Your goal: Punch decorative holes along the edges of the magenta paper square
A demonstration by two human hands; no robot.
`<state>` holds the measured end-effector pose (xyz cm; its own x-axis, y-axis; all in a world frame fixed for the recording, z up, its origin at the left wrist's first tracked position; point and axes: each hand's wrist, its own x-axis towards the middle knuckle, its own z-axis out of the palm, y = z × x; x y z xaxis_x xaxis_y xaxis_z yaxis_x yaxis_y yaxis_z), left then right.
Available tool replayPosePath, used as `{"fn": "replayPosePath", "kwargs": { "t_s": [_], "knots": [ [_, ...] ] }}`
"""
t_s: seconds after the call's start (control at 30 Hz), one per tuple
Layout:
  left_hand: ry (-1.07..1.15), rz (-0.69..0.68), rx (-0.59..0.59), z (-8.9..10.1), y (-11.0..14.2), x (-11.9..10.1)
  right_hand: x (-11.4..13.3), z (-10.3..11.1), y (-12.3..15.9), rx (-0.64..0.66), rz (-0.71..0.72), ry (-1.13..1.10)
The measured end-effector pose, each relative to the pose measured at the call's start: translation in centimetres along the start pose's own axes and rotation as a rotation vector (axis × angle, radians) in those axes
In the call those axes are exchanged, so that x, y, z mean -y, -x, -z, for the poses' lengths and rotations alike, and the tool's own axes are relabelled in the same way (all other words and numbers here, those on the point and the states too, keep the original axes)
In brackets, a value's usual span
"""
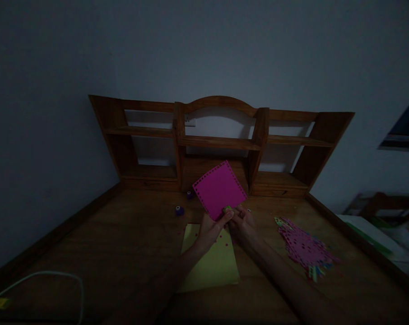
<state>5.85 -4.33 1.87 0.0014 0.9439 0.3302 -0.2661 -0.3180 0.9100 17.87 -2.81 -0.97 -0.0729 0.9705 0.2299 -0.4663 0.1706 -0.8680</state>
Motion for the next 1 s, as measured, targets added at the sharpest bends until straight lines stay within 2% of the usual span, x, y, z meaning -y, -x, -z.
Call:
{"fn": "replayPosePath", "kwargs": {
  "t_s": [0.27, 0.43, 0.67, 0.87, 1.0],
  "knots": [
    [-0.012, 0.021, 0.098, 0.19, -0.09, -0.31, -0.02, 0.08, 0.07, 0.026, -0.014, 0.019],
    [-0.02, 0.021, 0.095, 0.15, -0.07, -0.79, 0.27, -0.1, 0.2, 0.029, -0.041, 0.005],
    [0.046, 0.09, 0.108, 0.34, -0.31, 0.08, 0.1, -0.19, 0.12, -0.01, -0.073, -0.035],
    [0.09, 0.037, -0.039, 0.84, -0.43, 0.04, 0.47, 0.14, 0.03, 0.035, -0.084, -0.043],
    [0.066, 0.032, -0.074, 1.02, -0.58, -0.41, 0.45, 0.24, -0.07, 0.031, -0.094, -0.058]
  ]
}}
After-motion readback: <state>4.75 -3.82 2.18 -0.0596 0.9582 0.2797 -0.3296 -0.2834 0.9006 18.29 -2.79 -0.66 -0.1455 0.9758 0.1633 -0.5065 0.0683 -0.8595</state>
